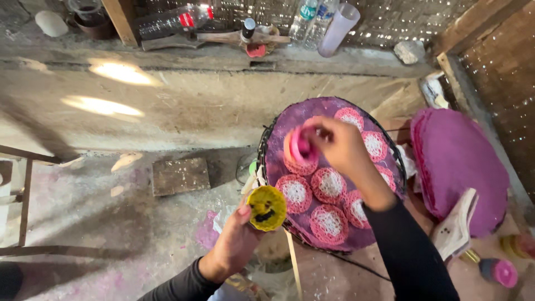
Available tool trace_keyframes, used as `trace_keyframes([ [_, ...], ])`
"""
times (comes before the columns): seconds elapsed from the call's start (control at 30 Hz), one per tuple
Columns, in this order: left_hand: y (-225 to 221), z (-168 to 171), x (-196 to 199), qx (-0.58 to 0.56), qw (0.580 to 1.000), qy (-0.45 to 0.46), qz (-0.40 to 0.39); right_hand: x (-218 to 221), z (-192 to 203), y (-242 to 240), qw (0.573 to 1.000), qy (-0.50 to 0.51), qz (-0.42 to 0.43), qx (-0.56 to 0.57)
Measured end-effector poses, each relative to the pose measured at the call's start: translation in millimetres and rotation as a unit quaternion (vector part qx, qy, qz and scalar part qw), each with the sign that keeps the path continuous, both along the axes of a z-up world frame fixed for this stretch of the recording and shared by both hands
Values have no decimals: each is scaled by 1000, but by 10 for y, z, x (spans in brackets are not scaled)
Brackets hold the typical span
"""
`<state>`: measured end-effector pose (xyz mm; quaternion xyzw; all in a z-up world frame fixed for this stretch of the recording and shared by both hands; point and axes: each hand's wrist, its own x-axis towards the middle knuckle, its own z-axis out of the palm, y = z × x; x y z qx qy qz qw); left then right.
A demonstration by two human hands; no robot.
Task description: The person prepares colorful crackers by spreading a pink paste onto circular trays using a wooden tool and then layering the finished crackers onto cooling racks.
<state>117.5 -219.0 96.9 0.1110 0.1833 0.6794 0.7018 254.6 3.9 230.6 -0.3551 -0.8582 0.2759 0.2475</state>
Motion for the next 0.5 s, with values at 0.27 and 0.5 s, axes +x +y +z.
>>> trace_keyframes([
  [0.27,-75,-295,-155,-52,997,21,48,-399,-868,738,990,-98,-17,97],
  [0.5,35,-447,-177,7,998,10,60,312,-785,1370,978,67,-161,-111],
])
